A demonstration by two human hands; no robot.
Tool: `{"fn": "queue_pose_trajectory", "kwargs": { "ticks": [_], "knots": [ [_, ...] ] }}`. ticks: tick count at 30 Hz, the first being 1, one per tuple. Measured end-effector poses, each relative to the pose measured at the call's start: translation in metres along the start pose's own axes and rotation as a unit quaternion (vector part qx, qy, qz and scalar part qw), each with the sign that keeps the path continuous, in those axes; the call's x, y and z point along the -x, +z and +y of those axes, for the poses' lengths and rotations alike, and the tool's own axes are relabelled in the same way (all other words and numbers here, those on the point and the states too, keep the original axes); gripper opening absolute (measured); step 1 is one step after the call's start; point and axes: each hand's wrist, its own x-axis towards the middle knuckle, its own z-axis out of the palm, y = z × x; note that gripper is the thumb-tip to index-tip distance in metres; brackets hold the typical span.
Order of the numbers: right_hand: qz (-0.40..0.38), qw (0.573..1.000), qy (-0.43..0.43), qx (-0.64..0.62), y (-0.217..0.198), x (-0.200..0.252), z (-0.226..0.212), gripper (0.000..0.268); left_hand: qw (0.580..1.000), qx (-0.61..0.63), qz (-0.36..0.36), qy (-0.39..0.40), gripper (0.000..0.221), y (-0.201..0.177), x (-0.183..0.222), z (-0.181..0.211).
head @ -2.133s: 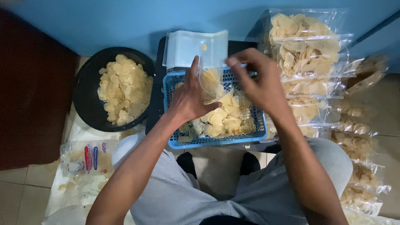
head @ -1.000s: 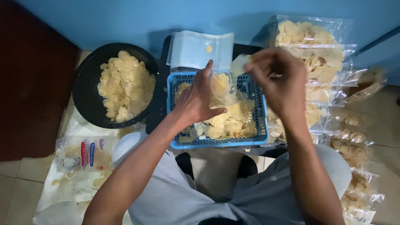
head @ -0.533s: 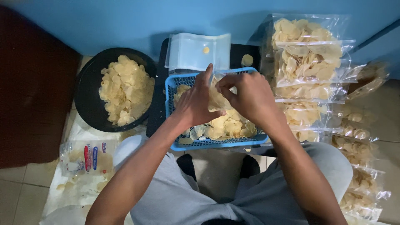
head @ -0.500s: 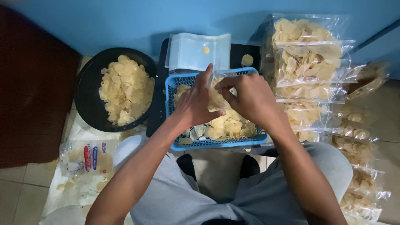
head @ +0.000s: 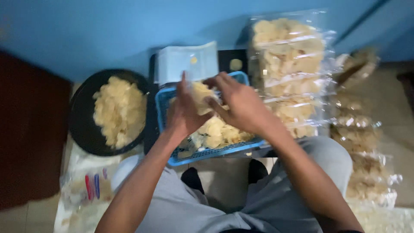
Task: Packaging chips into plastic bags using a small scoop and hands
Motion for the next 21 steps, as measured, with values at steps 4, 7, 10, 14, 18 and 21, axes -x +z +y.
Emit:
{"fn": "queue_pose_trajectory", "kwargs": {
  "ticks": [4, 7, 10, 14, 18, 21],
  "knots": [
    [0.097, 0.994, 0.01, 0.039, 0.009, 0.011, -0.007, 0.033, 0.995, -0.011, 0.088, 0.045, 0.124, 0.013, 0.006, 0.0],
    [0.161, 0.987, 0.018, -0.014, 0.001, 0.017, -0.019, 0.013, 0.993, -0.029, 0.111, 0.015, 0.135, 0.013, 0.013, 0.013],
    [0.184, 0.982, -0.006, -0.044, -0.005, 0.027, -0.023, 0.014, 0.995, 0.059, 0.074, 0.044, 0.135, 0.021, 0.025, 0.026],
    [0.316, 0.948, -0.026, 0.026, -0.017, 0.044, -0.037, 0.017, 0.957, 0.004, 0.078, 0.278, 0.119, 0.038, 0.037, 0.029],
    [0.294, 0.954, -0.006, -0.066, -0.015, 0.081, -0.04, 0.032, 0.945, -0.003, 0.067, 0.32, 0.119, 0.058, 0.056, 0.05],
    [0.289, 0.934, 0.033, -0.206, -0.029, 0.118, -0.044, 0.085, 0.937, -0.01, 0.069, 0.342, 0.119, 0.078, 0.069, 0.069]
  ]
}}
